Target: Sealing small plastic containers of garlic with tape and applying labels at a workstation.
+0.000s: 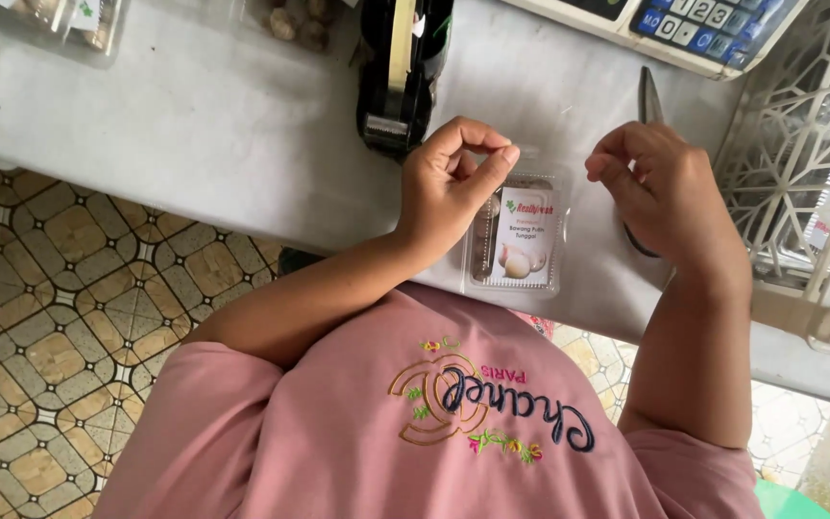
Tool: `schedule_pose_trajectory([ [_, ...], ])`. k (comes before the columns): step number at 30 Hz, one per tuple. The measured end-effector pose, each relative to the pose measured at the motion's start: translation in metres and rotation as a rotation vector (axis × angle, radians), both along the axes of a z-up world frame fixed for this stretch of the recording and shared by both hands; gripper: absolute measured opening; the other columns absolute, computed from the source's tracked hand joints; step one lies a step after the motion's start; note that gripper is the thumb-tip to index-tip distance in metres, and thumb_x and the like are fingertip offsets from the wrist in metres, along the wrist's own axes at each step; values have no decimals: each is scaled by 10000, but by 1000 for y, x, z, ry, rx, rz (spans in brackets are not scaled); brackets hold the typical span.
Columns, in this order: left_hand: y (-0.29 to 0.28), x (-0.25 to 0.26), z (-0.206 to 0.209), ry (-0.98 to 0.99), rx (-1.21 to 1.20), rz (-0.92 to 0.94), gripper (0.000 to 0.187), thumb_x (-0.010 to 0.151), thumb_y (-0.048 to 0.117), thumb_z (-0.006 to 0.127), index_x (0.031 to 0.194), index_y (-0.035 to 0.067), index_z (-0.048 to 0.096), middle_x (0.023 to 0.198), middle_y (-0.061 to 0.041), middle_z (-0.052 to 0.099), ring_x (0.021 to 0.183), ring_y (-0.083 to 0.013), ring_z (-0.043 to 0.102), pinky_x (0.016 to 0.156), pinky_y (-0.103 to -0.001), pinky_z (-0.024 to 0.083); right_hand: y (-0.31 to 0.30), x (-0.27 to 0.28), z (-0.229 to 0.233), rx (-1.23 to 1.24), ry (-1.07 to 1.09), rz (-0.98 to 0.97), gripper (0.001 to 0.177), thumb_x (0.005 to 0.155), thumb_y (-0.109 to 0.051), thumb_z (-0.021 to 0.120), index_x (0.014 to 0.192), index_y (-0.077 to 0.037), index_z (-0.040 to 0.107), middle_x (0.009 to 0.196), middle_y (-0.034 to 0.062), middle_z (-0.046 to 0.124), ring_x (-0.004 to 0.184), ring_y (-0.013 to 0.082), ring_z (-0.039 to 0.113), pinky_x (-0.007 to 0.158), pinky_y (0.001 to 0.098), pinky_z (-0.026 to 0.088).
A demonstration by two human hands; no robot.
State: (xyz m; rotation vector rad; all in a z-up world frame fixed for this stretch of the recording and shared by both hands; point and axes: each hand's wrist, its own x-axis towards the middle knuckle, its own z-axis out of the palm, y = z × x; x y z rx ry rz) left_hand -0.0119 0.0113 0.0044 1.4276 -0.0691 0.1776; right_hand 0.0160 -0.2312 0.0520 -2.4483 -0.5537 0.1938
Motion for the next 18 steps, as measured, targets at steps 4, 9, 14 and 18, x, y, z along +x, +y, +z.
schedule_pose_trajectory([
  [4, 6, -1, -9, 67, 94, 9, 123, 948, 268, 719, 928, 156, 672, 573, 96, 449, 518, -1, 360, 530, -194, 330, 3, 12, 0, -3, 233, -85, 206, 1089, -223, 628, 973, -62, 683, 862, 41, 620, 735, 149, 494, 706, 305, 405],
  [9, 8, 4, -11, 94, 166, 37, 143, 945, 223, 659, 837, 162, 587, 794, 95, 592, 511, -5, 331, 492, -199, 283, 9, 21, -4, 34, 262, -50, 185, 1054, -183, 642, 931, -51, 679, 834, 43, 607, 750, 152, 480, 718, 314, 407],
  [14, 12, 8, -12, 120, 319, 18, 147, 915, 190, 649, 797, 173, 563, 746, 104, 574, 503, -18, 385, 507, -232, 339, 16, 32, -21, 36, 343, -105, 225, 1039, -204, 650, 858, -73, 635, 791, 23, 544, 704, 137, 429, 671, 305, 364],
  [18, 14, 11, -20, -12, 426, 5, 121, 957, 161, 634, 875, 146, 547, 927, 11, 568, 513, -71, 425, 546, -234, 409, 17, 34, -25, 48, 349, -141, 188, 1012, -179, 648, 846, -92, 650, 771, -3, 542, 682, 113, 417, 643, 295, 350],
])
